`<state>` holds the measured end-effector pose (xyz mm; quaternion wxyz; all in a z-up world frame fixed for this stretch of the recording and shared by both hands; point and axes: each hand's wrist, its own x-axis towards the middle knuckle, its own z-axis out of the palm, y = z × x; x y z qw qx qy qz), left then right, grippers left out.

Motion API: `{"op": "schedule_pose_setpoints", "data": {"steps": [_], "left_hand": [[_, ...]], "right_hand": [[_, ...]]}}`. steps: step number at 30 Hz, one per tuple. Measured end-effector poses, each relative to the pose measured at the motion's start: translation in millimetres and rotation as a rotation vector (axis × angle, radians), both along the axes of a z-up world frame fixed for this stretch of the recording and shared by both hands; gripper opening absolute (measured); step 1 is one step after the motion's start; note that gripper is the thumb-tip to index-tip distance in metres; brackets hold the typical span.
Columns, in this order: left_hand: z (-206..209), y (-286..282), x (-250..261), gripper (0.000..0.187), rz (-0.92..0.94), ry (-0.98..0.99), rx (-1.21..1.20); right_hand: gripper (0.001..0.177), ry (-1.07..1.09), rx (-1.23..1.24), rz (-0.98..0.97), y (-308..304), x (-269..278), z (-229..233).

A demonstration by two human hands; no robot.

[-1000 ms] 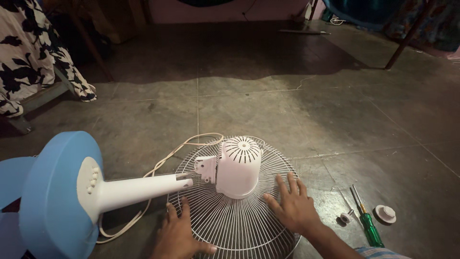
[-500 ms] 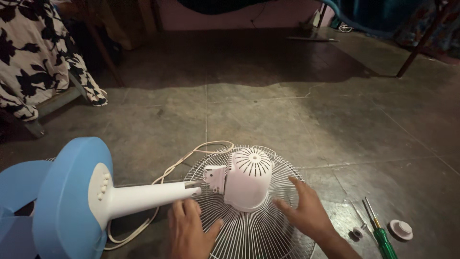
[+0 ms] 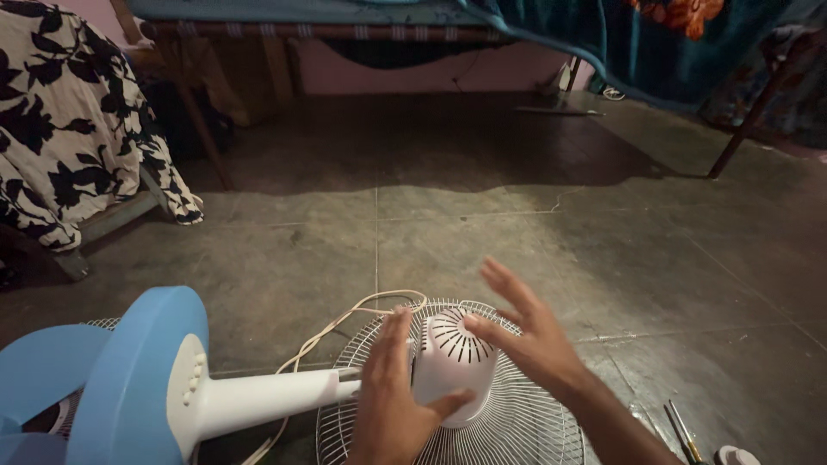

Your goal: The person disassembles a standing electric fan by removing the front grille, unscrewing the motor housing, and detaching the motor cover. They use a screwdriver to loosen screws and set the removed parts aside.

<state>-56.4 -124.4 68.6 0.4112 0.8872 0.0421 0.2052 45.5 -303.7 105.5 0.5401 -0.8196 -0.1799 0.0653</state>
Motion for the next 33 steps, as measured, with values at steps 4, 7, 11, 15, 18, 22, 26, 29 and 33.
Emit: {"op": "schedule_pose_setpoints", "data": {"steps": [4,7,11,15,18,22,26,29,33], "left_hand": [[-9,-12,8,0.145,-0.044,0.052,0.109],[-20,-10,3,0.129,-0.083,-0.196,0.026],[-23,-8,5,0.132,-0.031,0.035,0.091],[-11,-2,12,0.135,-0.033,0.182,0.116],[-4,1,14,0.137,-0.072,0.187,0.100],[-2,11,15,0.132,-0.101,0.205,0.069],[-1,12,18,0.135,-0.049,0.168,0.163],[3,16,18,0.136,-0.031,0.221,0.207],[9,27,21,0.133,-0.066,0.322,0.162]], "right_hand": [[0.064,-0.024,0.017,0.167,24,-9,-15],[0.058,-0.165,0.021,0.144,22,-14,-25],[0.061,0.088,0.095,0.077,3,-11,-36],[0.065,0.159,0.048,0.016,-14,-5,-57],[0.078,0.279,0.095,0.013,-34,-5,-78],[0.094,0.101,-0.239,0.172,-60,-10,-105],[0.127,0.042,-0.674,0.010,-72,-4,-119],[0.140,0.069,-0.887,-0.043,-69,-5,-121],[0.147,0.158,-0.923,-0.091,-60,-22,-120]]}}
